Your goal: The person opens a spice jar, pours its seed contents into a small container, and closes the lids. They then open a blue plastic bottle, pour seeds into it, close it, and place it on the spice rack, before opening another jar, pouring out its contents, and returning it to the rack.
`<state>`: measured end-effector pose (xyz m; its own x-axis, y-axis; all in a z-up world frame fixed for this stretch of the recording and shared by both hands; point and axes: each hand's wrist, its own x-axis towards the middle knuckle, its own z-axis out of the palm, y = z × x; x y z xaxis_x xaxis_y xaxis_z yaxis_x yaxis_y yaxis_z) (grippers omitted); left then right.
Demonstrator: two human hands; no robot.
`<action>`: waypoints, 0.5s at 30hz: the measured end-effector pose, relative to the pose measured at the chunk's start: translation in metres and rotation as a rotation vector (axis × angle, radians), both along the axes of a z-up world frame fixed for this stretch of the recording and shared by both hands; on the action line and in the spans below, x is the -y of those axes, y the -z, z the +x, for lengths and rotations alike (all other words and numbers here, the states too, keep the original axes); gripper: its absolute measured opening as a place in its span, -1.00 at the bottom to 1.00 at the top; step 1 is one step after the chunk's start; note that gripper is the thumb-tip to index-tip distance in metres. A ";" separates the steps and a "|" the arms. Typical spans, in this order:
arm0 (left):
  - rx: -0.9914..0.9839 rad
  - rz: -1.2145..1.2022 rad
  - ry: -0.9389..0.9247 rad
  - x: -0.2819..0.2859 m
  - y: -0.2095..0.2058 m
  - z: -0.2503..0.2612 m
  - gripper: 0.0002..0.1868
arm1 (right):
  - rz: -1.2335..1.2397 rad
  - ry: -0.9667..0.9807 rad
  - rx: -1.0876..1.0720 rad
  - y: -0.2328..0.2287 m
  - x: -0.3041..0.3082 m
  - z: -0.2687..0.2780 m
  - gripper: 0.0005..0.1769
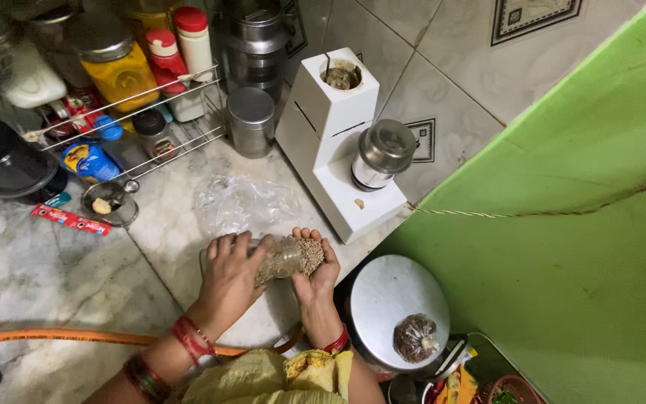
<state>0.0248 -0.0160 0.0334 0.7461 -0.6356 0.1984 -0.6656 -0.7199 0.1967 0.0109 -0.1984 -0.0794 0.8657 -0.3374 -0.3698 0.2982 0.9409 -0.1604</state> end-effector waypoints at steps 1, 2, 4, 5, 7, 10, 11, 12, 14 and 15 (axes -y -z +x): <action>0.031 -0.051 0.004 -0.004 0.003 -0.002 -0.04 | -0.009 0.005 -0.003 -0.003 -0.001 0.000 -0.63; 0.061 -0.100 0.005 -0.006 0.006 -0.004 -0.05 | -0.019 0.005 0.011 -0.005 -0.002 0.001 -0.62; 0.080 -0.157 -0.006 -0.007 0.010 -0.007 -0.05 | -0.040 0.003 0.036 -0.006 -0.004 0.002 -0.61; 0.070 -0.166 -0.017 -0.008 0.011 -0.009 -0.05 | -0.040 0.004 0.035 -0.006 -0.005 0.002 -0.61; 0.039 -0.162 -0.040 -0.010 0.011 -0.013 -0.03 | -0.039 0.004 0.035 -0.005 -0.006 0.002 -0.61; 0.001 -0.139 -0.062 -0.011 0.007 -0.017 0.00 | -0.044 0.005 0.044 -0.004 -0.007 0.000 -0.62; 0.005 -0.139 -0.059 -0.011 0.005 -0.018 0.00 | -0.050 -0.001 0.055 -0.005 -0.007 -0.001 -0.63; 0.010 -0.140 -0.055 -0.010 0.002 -0.019 0.01 | -0.056 -0.005 0.066 -0.006 -0.007 -0.001 -0.63; 0.018 -0.121 -0.048 -0.008 -0.002 -0.021 0.01 | -0.059 -0.020 0.070 -0.010 -0.006 -0.004 -0.64; 0.022 -0.111 -0.044 -0.008 -0.005 -0.022 0.01 | -0.056 -0.031 0.062 -0.012 -0.005 -0.006 -0.64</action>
<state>0.0026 -0.0080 0.0381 0.7676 -0.5751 0.2829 -0.6387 -0.7233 0.2626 0.0052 -0.1932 -0.0676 0.8966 -0.3288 -0.2966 0.2802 0.9399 -0.1950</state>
